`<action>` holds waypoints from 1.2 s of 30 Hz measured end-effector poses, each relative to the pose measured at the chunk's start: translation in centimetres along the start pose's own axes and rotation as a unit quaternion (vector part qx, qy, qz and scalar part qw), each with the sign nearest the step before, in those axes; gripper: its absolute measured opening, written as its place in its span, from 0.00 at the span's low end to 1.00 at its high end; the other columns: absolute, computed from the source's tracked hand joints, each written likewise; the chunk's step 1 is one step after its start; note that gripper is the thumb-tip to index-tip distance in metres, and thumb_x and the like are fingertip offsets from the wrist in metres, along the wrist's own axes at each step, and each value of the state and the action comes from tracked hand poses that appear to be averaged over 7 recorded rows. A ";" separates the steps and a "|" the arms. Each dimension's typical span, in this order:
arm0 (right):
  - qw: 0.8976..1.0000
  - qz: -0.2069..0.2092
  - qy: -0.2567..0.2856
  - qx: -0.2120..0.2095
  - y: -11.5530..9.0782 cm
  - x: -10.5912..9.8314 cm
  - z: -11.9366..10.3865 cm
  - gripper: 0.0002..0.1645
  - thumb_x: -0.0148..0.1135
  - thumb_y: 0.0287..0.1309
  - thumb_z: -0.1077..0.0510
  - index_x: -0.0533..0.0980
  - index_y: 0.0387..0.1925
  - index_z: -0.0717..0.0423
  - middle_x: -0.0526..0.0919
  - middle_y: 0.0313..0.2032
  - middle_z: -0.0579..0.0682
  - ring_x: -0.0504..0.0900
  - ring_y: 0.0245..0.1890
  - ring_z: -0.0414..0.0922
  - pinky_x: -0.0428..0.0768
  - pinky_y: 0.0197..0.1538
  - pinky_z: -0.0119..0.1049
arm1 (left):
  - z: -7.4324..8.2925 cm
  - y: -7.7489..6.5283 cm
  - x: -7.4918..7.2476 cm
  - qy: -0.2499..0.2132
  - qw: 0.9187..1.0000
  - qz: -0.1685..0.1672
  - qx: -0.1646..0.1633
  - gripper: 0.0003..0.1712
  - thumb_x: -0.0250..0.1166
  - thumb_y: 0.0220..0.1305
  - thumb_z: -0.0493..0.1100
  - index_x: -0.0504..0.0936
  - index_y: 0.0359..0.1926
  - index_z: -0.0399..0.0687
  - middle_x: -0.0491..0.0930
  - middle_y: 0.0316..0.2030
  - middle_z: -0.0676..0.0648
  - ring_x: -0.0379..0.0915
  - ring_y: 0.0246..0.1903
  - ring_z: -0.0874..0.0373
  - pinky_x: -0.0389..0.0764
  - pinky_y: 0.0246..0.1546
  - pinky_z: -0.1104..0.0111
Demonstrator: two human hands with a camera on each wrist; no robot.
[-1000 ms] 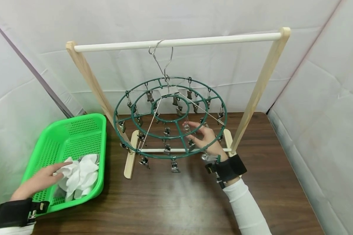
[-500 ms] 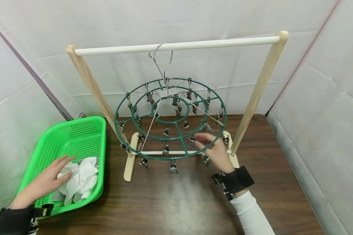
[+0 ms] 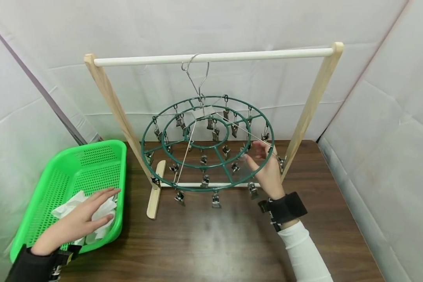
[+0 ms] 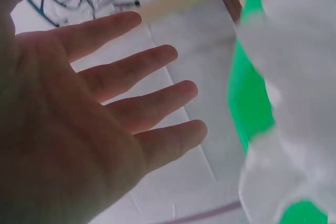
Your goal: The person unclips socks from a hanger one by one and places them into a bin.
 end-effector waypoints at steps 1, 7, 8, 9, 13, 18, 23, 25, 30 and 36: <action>1.000 0.008 -0.010 0.007 0.2 0.0 0.5 0.24 0.62 0.56 0.74 0.69 0.55 0.73 0.71 0.48 0.66 0.72 0.42 0.50 0.69 0.47 0.32 | 0.4 0.2 0.4 0.000 1.000 0.000 0.006 0.33 0.66 0.61 0.34 0.66 0.65 0.31 0.64 0.61 0.27 0.62 0.59 0.30 0.69 0.51 0.40; 0.995 0.052 -0.078 0.034 0.9 0.6 1.8 0.25 0.70 0.55 0.63 0.72 0.51 0.71 0.73 0.43 0.63 0.74 0.40 0.51 0.70 0.47 0.37 | 2.4 1.3 3.3 -0.005 1.000 0.001 0.031 0.32 0.67 0.60 0.37 0.69 0.64 0.33 0.67 0.60 0.30 0.62 0.59 0.29 0.67 0.52 0.39; 0.994 0.055 -0.079 0.043 1.0 0.7 1.8 0.25 0.70 0.55 0.61 0.73 0.50 0.70 0.74 0.42 0.62 0.74 0.40 0.50 0.70 0.47 0.37 | 2.8 1.4 3.9 -0.009 0.999 0.000 0.032 0.32 0.67 0.60 0.37 0.69 0.64 0.34 0.67 0.60 0.30 0.62 0.59 0.29 0.67 0.52 0.38; 0.994 0.058 -0.079 0.052 1.0 0.9 1.7 0.24 0.70 0.56 0.60 0.73 0.49 0.70 0.74 0.42 0.61 0.74 0.39 0.48 0.71 0.46 0.37 | 3.2 1.6 4.5 -0.013 0.999 -0.001 0.037 0.32 0.67 0.60 0.37 0.69 0.64 0.34 0.68 0.60 0.30 0.62 0.59 0.28 0.67 0.52 0.38; 0.993 0.063 -0.059 0.082 1.4 1.2 1.0 0.18 0.66 0.59 0.63 0.76 0.49 0.69 0.79 0.39 0.63 0.75 0.35 0.41 0.72 0.43 0.31 | 5.1 2.0 7.5 -0.020 0.997 0.008 0.078 0.30 0.66 0.58 0.35 0.71 0.62 0.33 0.70 0.59 0.33 0.66 0.57 0.34 0.68 0.53 0.40; 0.995 0.050 -0.018 0.079 1.5 1.3 -0.8 0.19 0.63 0.58 0.71 0.75 0.51 0.75 0.81 0.42 0.69 0.78 0.34 0.35 0.74 0.39 0.22 | 7.1 2.6 11.4 -0.030 0.991 0.018 0.127 0.26 0.65 0.55 0.31 0.75 0.57 0.35 0.75 0.53 0.38 0.72 0.53 0.41 0.73 0.51 0.46; 0.997 0.021 0.014 0.077 1.6 0.9 -0.6 0.20 0.61 0.58 0.73 0.73 0.53 0.77 0.80 0.43 0.73 0.80 0.37 0.31 0.75 0.42 0.22 | 7.8 4.2 15.0 -0.076 0.991 0.002 0.114 0.23 0.63 0.58 0.29 0.76 0.56 0.38 0.76 0.52 0.42 0.73 0.52 0.50 0.74 0.51 0.49; 0.997 0.008 0.027 0.076 1.6 0.7 -0.1 0.18 0.61 0.59 0.72 0.75 0.52 0.75 0.80 0.43 0.72 0.80 0.36 0.31 0.75 0.41 0.22 | 7.9 5.3 16.1 -0.095 0.990 0.006 0.109 0.23 0.62 0.59 0.28 0.75 0.57 0.38 0.75 0.53 0.41 0.73 0.52 0.49 0.75 0.51 0.54; 0.997 -0.026 0.042 0.057 1.7 0.5 0.4 0.16 0.60 0.61 0.71 0.76 0.50 0.73 0.80 0.42 0.71 0.80 0.36 0.31 0.75 0.40 0.25 | 8.2 9.3 17.3 -0.103 0.988 0.056 0.100 0.20 0.63 0.59 0.28 0.76 0.54 0.36 0.75 0.52 0.38 0.73 0.52 0.46 0.76 0.50 0.57; 0.993 -0.070 0.050 0.084 1.9 0.8 1.1 0.17 0.60 0.63 0.66 0.76 0.52 0.70 0.80 0.46 0.68 0.80 0.41 0.35 0.75 0.45 0.28 | 8.6 14.0 18.4 -0.129 0.986 0.044 0.098 0.24 0.61 0.63 0.29 0.72 0.60 0.33 0.73 0.55 0.33 0.70 0.55 0.41 0.73 0.52 0.53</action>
Point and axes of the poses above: each hand's wrist, its own y-axis towards the middle knuckle, its own x-axis out of the palm, z = x × y, the point moved 6 cm from there along y, towards the middle knuckle
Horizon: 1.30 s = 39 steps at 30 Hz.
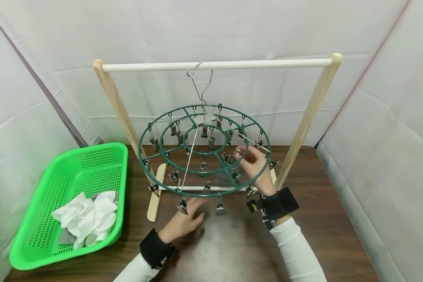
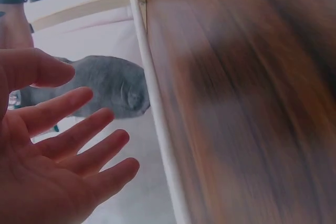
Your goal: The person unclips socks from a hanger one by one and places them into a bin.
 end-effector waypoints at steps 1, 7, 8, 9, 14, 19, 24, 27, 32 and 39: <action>1.000 -0.009 0.001 0.004 -0.1 0.0 -0.1 0.17 0.60 0.64 0.66 0.75 0.53 0.71 0.80 0.46 0.68 0.80 0.41 0.36 0.75 0.46 0.28 | -0.2 0.8 0.3 -0.004 1.000 -0.008 -0.002 0.24 0.61 0.63 0.29 0.72 0.61 0.34 0.73 0.55 0.33 0.71 0.55 0.42 0.73 0.53 0.53; 0.998 -0.058 -0.020 -0.020 -0.6 0.2 -2.8 0.17 0.57 0.63 0.71 0.73 0.53 0.75 0.80 0.45 0.70 0.81 0.43 0.39 0.76 0.47 0.29 | -1.6 5.1 1.0 -0.061 0.997 0.033 -0.013 0.20 0.62 0.61 0.29 0.75 0.55 0.32 0.76 0.51 0.33 0.75 0.48 0.42 0.76 0.47 0.55; 0.998 -0.061 -0.026 -0.023 -0.6 0.3 -3.2 0.17 0.57 0.63 0.72 0.73 0.52 0.76 0.79 0.45 0.71 0.81 0.44 0.40 0.76 0.47 0.29 | -1.6 5.6 0.8 -0.070 0.996 0.050 -0.016 0.20 0.63 0.60 0.29 0.74 0.54 0.31 0.75 0.50 0.32 0.75 0.47 0.41 0.76 0.46 0.54; 0.997 -0.064 -0.033 -0.024 -0.6 0.3 -3.5 0.17 0.57 0.63 0.72 0.73 0.52 0.76 0.80 0.46 0.71 0.81 0.44 0.40 0.76 0.47 0.28 | -1.8 6.1 0.7 -0.070 0.995 0.064 -0.022 0.21 0.65 0.60 0.30 0.74 0.54 0.30 0.75 0.50 0.32 0.75 0.46 0.41 0.76 0.45 0.54; 0.995 -0.078 -0.053 -0.023 -0.5 0.5 -3.5 0.16 0.57 0.62 0.73 0.73 0.52 0.75 0.80 0.45 0.69 0.81 0.42 0.40 0.75 0.45 0.26 | -2.0 8.2 0.2 -0.098 0.991 0.057 -0.072 0.34 0.66 0.64 0.42 0.64 0.65 0.34 0.74 0.52 0.29 0.73 0.49 0.37 0.75 0.47 0.49; 0.992 -0.104 -0.067 -0.037 -0.2 0.4 -2.3 0.16 0.58 0.63 0.72 0.74 0.52 0.73 0.81 0.45 0.67 0.82 0.42 0.48 0.77 0.45 0.28 | -3.4 10.3 2.1 -0.160 0.985 0.039 0.042 0.26 0.58 0.71 0.51 0.68 0.65 0.46 0.77 0.49 0.43 0.75 0.50 0.51 0.74 0.50 0.61; 0.986 -0.127 -0.096 -0.048 0.1 0.1 -1.1 0.16 0.57 0.65 0.70 0.75 0.54 0.68 0.81 0.48 0.63 0.81 0.47 0.55 0.77 0.48 0.33 | -5.3 11.5 4.1 -0.140 0.975 0.104 0.137 0.09 0.52 0.75 0.42 0.77 0.37 0.47 0.70 0.19 0.52 0.66 0.18 0.63 0.68 0.25 0.72; 0.986 -0.125 -0.096 -0.055 0.3 0.0 -1.5 0.16 0.57 0.64 0.71 0.76 0.53 0.69 0.81 0.48 0.63 0.81 0.46 0.54 0.77 0.48 0.32 | -2.5 10.7 1.7 -0.130 0.974 0.118 0.142 0.17 0.48 0.77 0.40 0.71 0.27 0.45 0.60 0.14 0.51 0.53 0.14 0.59 0.59 0.22 0.68; 0.989 -0.092 -0.092 -0.065 0.2 0.0 -3.3 0.13 0.58 0.61 0.73 0.78 0.47 0.75 0.80 0.47 0.68 0.81 0.45 0.44 0.74 0.46 0.27 | 0.0 10.0 -0.7 -0.182 0.979 0.070 0.065 0.18 0.44 0.78 0.39 0.77 0.47 0.31 0.61 0.18 0.49 0.51 0.18 0.62 0.59 0.25 0.69; 0.995 -0.050 -0.083 -0.001 0.2 -0.4 -1.1 0.15 0.60 0.64 0.66 0.78 0.50 0.73 0.80 0.49 0.66 0.78 0.49 0.52 0.73 0.47 0.27 | 0.4 10.1 -0.8 -0.155 0.985 0.065 0.026 0.14 0.46 0.72 0.29 0.77 0.48 0.29 0.61 0.18 0.50 0.54 0.17 0.65 0.58 0.23 0.72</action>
Point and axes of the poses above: each hand's wrist, its own y-axis towards the middle knuckle, its own x-axis out of the palm, z = x × y, the point moved 6 cm from there along y, towards the middle knuckle
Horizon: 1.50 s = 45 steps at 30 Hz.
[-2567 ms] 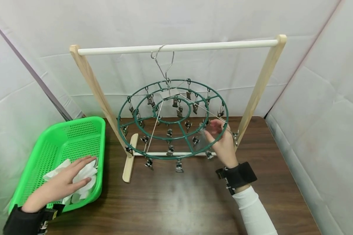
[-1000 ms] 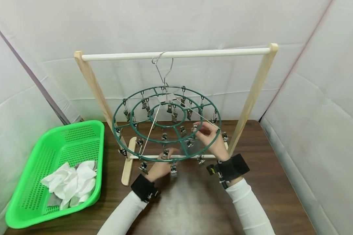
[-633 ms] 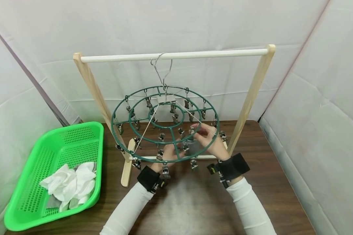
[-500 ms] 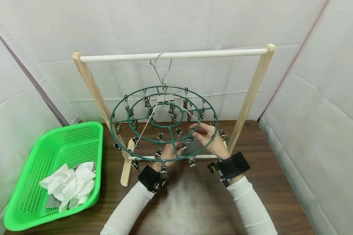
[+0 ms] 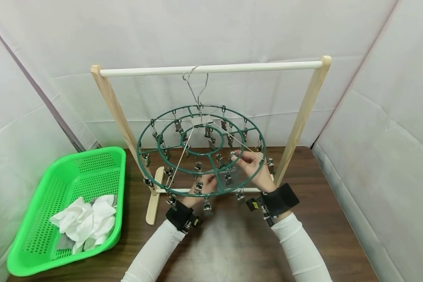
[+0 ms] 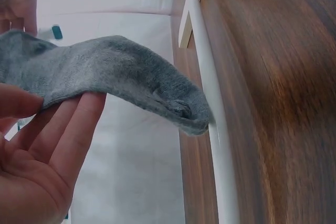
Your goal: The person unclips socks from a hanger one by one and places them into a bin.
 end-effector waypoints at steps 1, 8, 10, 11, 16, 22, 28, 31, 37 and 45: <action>1.000 0.004 0.011 0.016 0.0 0.0 0.6 0.17 0.60 0.64 0.65 0.78 0.51 0.72 0.80 0.50 0.66 0.78 0.50 0.52 0.74 0.48 0.27 | 0.0 0.0 0.1 0.007 1.000 0.002 0.003 0.13 0.46 0.72 0.29 0.77 0.45 0.30 0.61 0.18 0.52 0.53 0.17 0.66 0.58 0.23 0.73; 0.995 0.022 0.091 0.027 -0.1 0.5 1.4 0.20 0.60 0.64 0.64 0.75 0.55 0.73 0.78 0.52 0.69 0.80 0.45 0.35 0.75 0.50 0.29 | 0.4 0.1 0.4 -0.013 1.000 0.005 0.026 0.14 0.48 0.68 0.26 0.69 0.24 0.38 0.58 0.17 0.54 0.53 0.16 0.66 0.57 0.21 0.73; 0.995 0.024 0.093 0.018 -0.1 0.6 1.3 0.20 0.60 0.64 0.65 0.75 0.54 0.74 0.78 0.50 0.70 0.80 0.42 0.33 0.76 0.48 0.28 | 0.4 0.0 0.5 -0.024 0.999 0.002 0.029 0.17 0.48 0.68 0.25 0.66 0.22 0.40 0.58 0.17 0.54 0.53 0.16 0.66 0.57 0.22 0.73; 0.996 0.026 0.090 0.014 0.0 0.6 1.3 0.19 0.60 0.64 0.65 0.75 0.53 0.74 0.79 0.49 0.70 0.81 0.41 0.33 0.77 0.47 0.28 | 0.4 0.0 0.5 -0.026 0.999 0.000 0.029 0.18 0.48 0.69 0.26 0.64 0.21 0.40 0.58 0.17 0.54 0.53 0.16 0.66 0.57 0.22 0.73; 0.997 0.020 0.068 -0.007 0.1 0.9 1.4 0.17 0.61 0.63 0.64 0.77 0.49 0.73 0.81 0.43 0.69 0.80 0.36 0.34 0.77 0.42 0.28 | 0.3 -0.8 -0.3 -0.009 1.000 0.010 0.019 0.12 0.49 0.69 0.27 0.76 0.31 0.31 0.62 0.17 0.53 0.55 0.17 0.66 0.59 0.22 0.73; 0.996 0.001 0.093 -0.009 0.1 1.7 1.9 0.13 0.62 0.63 0.64 0.75 0.45 0.70 0.82 0.40 0.60 0.81 0.38 0.38 0.77 0.44 0.32 | -0.5 -1.7 -0.8 -0.029 0.999 0.000 -0.022 0.12 0.49 0.71 0.28 0.79 0.44 0.26 0.65 0.19 0.48 0.56 0.18 0.64 0.60 0.25 0.72; 0.992 0.000 0.121 -0.022 0.2 2.2 1.9 0.10 0.59 0.65 0.63 0.74 0.44 0.68 0.81 0.37 0.53 0.79 0.38 0.43 0.74 0.46 0.34 | 2.3 -2.1 -1.6 -0.032 0.999 -0.020 -0.029 0.15 0.49 0.69 0.26 0.74 0.52 0.21 0.72 0.25 0.36 0.59 0.22 0.61 0.63 0.27 0.72; 0.991 0.002 0.132 -0.027 0.2 2.2 1.9 0.10 0.58 0.66 0.64 0.73 0.44 0.69 0.80 0.38 0.53 0.78 0.38 0.44 0.74 0.45 0.34 | 3.1 -2.2 -1.8 -0.041 0.998 -0.035 -0.043 0.15 0.49 0.69 0.25 0.74 0.52 0.20 0.70 0.24 0.37 0.57 0.19 0.64 0.61 0.25 0.73; 0.993 0.008 0.118 -0.025 0.2 1.9 1.9 0.16 0.59 0.67 0.59 0.73 0.46 0.71 0.79 0.40 0.52 0.77 0.38 0.44 0.73 0.44 0.35 | 0.2 -2.4 -0.8 -0.039 0.999 -0.006 -0.007 0.09 0.51 0.67 0.26 0.78 0.39 0.27 0.66 0.20 0.48 0.56 0.19 0.67 0.59 0.24 0.74; 0.992 0.008 0.111 -0.052 -0.2 1.0 1.1 0.10 0.57 0.67 0.64 0.73 0.44 0.69 0.77 0.41 0.51 0.77 0.39 0.44 0.73 0.47 0.35 | -0.4 -5.3 -3.0 0.031 0.999 0.029 -0.032 0.09 0.53 0.66 0.28 0.77 0.29 0.33 0.71 0.17 0.47 0.65 0.16 0.61 0.66 0.21 0.73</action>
Point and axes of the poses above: each hand's wrist, its own y-axis towards the middle knuckle, its own x-axis out of the palm, z = x × y, the point moved 6 cm from there along y, towards the middle knuckle
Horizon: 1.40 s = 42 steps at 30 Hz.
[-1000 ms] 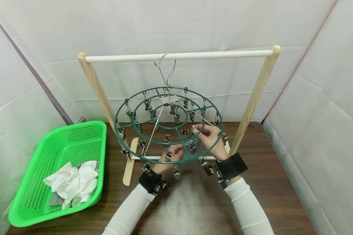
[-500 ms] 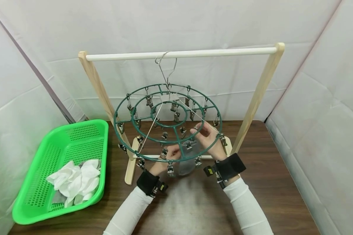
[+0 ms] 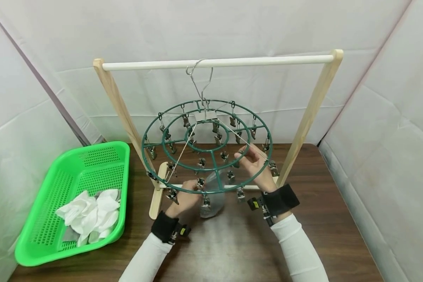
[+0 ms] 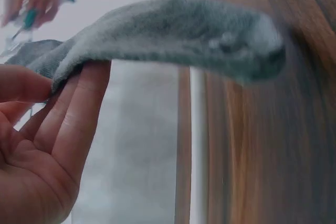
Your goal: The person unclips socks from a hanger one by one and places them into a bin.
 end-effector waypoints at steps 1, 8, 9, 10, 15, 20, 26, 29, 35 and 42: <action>1.000 -0.003 0.004 -0.006 -0.1 0.1 -0.3 0.09 0.56 0.67 0.66 0.73 0.44 0.70 0.77 0.41 0.52 0.77 0.39 0.44 0.73 0.46 0.35 | -0.1 -0.7 -0.7 0.009 1.000 0.016 -0.004 0.08 0.53 0.65 0.28 0.78 0.31 0.32 0.74 0.19 0.45 0.69 0.18 0.58 0.69 0.23 0.72; 0.999 0.002 0.015 -0.033 -0.5 -0.3 -1.6 0.07 0.55 0.64 0.74 0.70 0.42 0.75 0.77 0.40 0.58 0.78 0.38 0.43 0.75 0.44 0.31 | 0.0 -4.9 -5.1 0.052 0.992 0.098 -0.058 0.14 0.54 0.60 0.25 0.72 0.21 0.42 0.68 0.14 0.52 0.63 0.14 0.65 0.65 0.18 0.74; 0.999 0.006 0.021 -0.029 -0.6 -0.5 -1.3 0.08 0.55 0.64 0.74 0.69 0.43 0.75 0.77 0.40 0.58 0.78 0.39 0.42 0.75 0.45 0.31 | 0.1 -5.4 -5.9 0.037 0.991 0.109 -0.071 0.14 0.53 0.60 0.24 0.73 0.22 0.42 0.69 0.14 0.52 0.62 0.13 0.66 0.64 0.17 0.75; 0.999 0.009 0.023 -0.026 -0.6 -0.7 -1.0 0.08 0.55 0.63 0.74 0.69 0.44 0.75 0.77 0.41 0.58 0.79 0.40 0.42 0.75 0.46 0.31 | 0.5 -5.9 -6.6 0.040 0.989 0.121 -0.075 0.13 0.54 0.59 0.23 0.75 0.23 0.42 0.71 0.15 0.53 0.66 0.14 0.67 0.66 0.17 0.75; 0.999 0.023 0.037 -0.014 -0.9 -1.3 0.3 0.12 0.54 0.65 0.73 0.68 0.48 0.74 0.77 0.46 0.60 0.79 0.48 0.42 0.74 0.53 0.33 | 2.8 -7.6 -11.1 0.089 0.979 0.174 -0.056 0.15 0.55 0.57 0.21 0.84 0.34 0.39 0.74 0.16 0.53 0.65 0.13 0.67 0.65 0.14 0.76; 0.999 0.034 0.042 0.003 -1.5 -2.0 0.6 0.15 0.55 0.67 0.68 0.68 0.52 0.71 0.77 0.50 0.55 0.77 0.52 0.46 0.71 0.57 0.36 | 5.1 -8.7 -15.4 0.145 0.969 0.199 -0.028 0.16 0.55 0.58 0.21 0.85 0.41 0.34 0.80 0.24 0.46 0.67 0.18 0.66 0.67 0.17 0.76; 0.999 0.022 -0.011 0.038 -2.3 -2.5 1.5 0.16 0.54 0.69 0.66 0.67 0.55 0.68 0.76 0.48 0.47 0.75 0.51 0.39 0.70 0.56 0.30 | 6.3 -10.4 -19.9 0.205 0.954 0.216 -0.028 0.16 0.54 0.57 0.20 0.84 0.41 0.31 0.84 0.31 0.37 0.81 0.27 0.51 0.74 0.26 0.82; 0.998 0.022 -0.045 0.048 -2.9 -2.7 2.0 0.16 0.54 0.68 0.66 0.68 0.54 0.69 0.76 0.47 0.49 0.75 0.48 0.35 0.71 0.52 0.26 | 6.8 -11.2 -22.1 0.253 0.938 0.235 -0.021 0.15 0.55 0.56 0.20 0.84 0.40 0.31 0.83 0.28 0.38 0.80 0.23 0.54 0.71 0.24 0.85; 0.994 0.043 -0.076 0.067 -4.7 -3.3 2.7 0.16 0.56 0.68 0.63 0.71 0.53 0.68 0.78 0.50 0.57 0.76 0.47 0.34 0.72 0.47 0.25 | 7.7 -12.6 -26.0 0.342 0.899 0.273 -0.001 0.14 0.55 0.55 0.20 0.83 0.39 0.28 0.78 0.19 0.39 0.52 0.10 0.74 0.52 0.10 0.75; 0.993 0.062 -0.078 0.061 -7.1 -4.1 2.3 0.12 0.54 0.66 0.70 0.74 0.49 0.71 0.78 0.49 0.61 0.77 0.49 0.35 0.71 0.51 0.26 | 7.0 -13.0 -26.4 0.391 0.880 0.269 -0.007 0.15 0.55 0.54 0.19 0.83 0.40 0.26 0.74 0.15 0.40 0.45 0.11 0.69 0.50 0.13 0.71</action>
Point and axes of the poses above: each hand's wrist, its own y-axis towards the middle knuckle, its own x-axis out of the palm, z = x × y, the point moved 6 cm from there along y, towards the middle knuckle
